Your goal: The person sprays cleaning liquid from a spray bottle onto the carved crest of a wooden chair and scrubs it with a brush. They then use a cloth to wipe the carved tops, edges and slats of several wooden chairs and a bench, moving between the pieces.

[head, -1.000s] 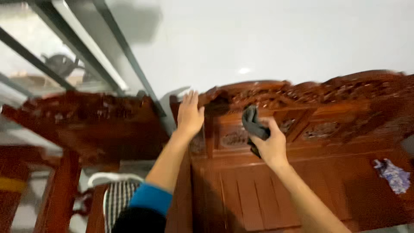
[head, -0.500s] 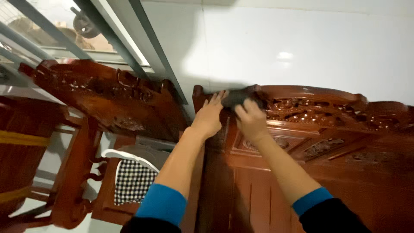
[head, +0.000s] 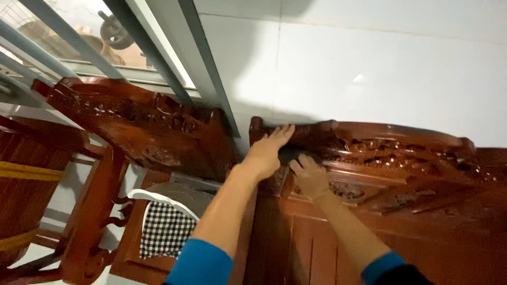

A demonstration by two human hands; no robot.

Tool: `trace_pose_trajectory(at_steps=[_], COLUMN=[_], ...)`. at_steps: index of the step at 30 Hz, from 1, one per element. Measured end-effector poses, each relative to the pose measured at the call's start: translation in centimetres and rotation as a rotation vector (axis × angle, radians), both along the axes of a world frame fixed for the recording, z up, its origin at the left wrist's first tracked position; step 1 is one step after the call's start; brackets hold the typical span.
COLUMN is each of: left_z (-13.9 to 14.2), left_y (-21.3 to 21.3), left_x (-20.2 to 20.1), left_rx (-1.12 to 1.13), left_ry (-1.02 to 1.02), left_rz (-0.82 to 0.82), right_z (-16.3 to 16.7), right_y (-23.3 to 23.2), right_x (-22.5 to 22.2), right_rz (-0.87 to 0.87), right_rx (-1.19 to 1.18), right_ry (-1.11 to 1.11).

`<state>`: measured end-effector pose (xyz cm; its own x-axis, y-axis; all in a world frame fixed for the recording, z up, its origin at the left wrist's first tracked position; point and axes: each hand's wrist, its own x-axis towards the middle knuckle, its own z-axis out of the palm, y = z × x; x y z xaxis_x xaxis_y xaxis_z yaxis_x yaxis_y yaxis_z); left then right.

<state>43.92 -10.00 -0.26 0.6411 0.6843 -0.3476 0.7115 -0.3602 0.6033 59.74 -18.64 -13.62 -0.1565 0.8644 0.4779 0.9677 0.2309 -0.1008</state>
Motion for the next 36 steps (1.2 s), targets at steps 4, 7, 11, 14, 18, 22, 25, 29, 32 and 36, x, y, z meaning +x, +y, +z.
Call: trace_pose_trajectory(at_steps=[4, 7, 11, 14, 18, 22, 25, 29, 32, 36], left_z=[-0.4, -0.5, -0.7, -1.0, -1.4, -1.5, -1.3, -1.1, -1.1, -0.9], left_y=[-0.5, -0.8, -0.8, -0.7, -0.7, -1.1, -1.4, -1.9, -2.4, -3.6], left_x=[0.0, 0.1, 0.2, 0.3, 0.3, 0.3, 0.4, 1.0, 1.5, 3.2], left_rx=[0.024, 0.107, 0.083, 0.15, 0.168, 0.172, 0.162, 0.134, 0.192, 0.232], left_ry=[-0.005, -0.024, 0.02, 0.03, 0.028, -0.004, -0.021, 0.074, 0.102, 0.149], left_rz=[0.0, -0.04, -0.035, -0.091, -0.095, -0.095, -0.077, -0.083, -0.061, 0.013], right_z=[1.7, 5.2, 5.5, 2.9, 1.8, 4.3, 4.1, -0.2, -1.6, 2.4], right_y=[-0.6, 0.0, -0.3, -2.7, -4.1, -2.7, -1.8, -4.6, -8.8, -10.4], right_x=[1.0, 3.5, 4.6, 3.7, 3.6, 6.1, 7.3, 7.2, 8.3, 11.8], right_rz=[-0.074, -0.184, -0.198, -0.153, -0.253, -0.384, -0.384, -0.69, -0.555, -0.315], right_rx=[0.143, 0.321, 0.347, 0.007, -0.173, 0.112, 0.181, -0.538, -0.742, -0.065], right_ry=[-0.098, 0.27, 0.108, -0.141, 0.027, 0.197, 0.137, 0.762, 0.173, 0.189])
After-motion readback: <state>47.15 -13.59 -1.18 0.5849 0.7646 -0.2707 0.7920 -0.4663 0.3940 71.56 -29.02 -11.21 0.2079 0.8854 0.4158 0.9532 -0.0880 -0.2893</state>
